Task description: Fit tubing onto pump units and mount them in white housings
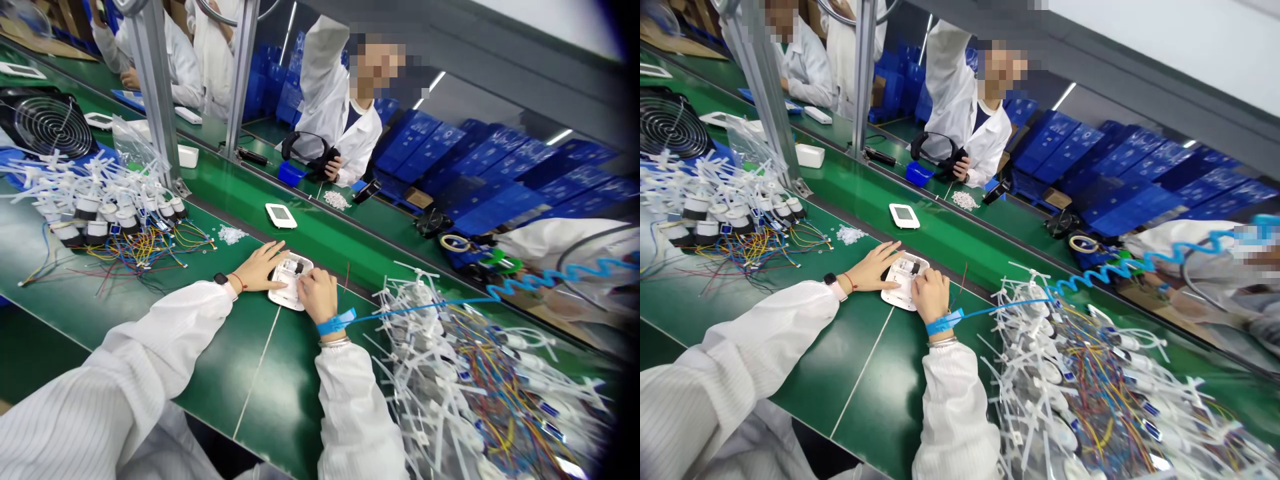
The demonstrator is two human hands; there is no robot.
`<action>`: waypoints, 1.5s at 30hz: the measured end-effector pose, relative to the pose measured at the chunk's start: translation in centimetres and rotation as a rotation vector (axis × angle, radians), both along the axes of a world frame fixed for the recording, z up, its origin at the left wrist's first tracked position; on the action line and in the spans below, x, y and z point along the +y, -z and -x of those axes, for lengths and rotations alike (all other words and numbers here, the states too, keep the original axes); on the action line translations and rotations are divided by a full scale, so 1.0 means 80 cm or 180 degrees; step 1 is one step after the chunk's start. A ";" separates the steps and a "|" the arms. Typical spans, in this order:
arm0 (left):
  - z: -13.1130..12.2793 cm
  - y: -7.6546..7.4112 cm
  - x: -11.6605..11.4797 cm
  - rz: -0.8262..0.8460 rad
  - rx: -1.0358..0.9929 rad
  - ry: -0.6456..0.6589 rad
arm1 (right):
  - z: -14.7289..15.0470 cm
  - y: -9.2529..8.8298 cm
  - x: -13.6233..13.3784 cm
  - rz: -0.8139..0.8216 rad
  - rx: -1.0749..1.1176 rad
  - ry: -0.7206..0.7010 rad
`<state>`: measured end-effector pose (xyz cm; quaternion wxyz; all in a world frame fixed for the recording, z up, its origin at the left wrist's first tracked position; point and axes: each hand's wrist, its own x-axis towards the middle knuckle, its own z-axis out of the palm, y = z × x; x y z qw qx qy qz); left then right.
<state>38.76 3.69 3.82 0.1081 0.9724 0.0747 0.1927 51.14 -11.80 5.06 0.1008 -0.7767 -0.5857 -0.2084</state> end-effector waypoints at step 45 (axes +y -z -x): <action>-0.008 0.012 0.008 0.0792 0.0019 0.0150 | -0.009 0.006 0.050 -0.0168 0.0389 -0.1265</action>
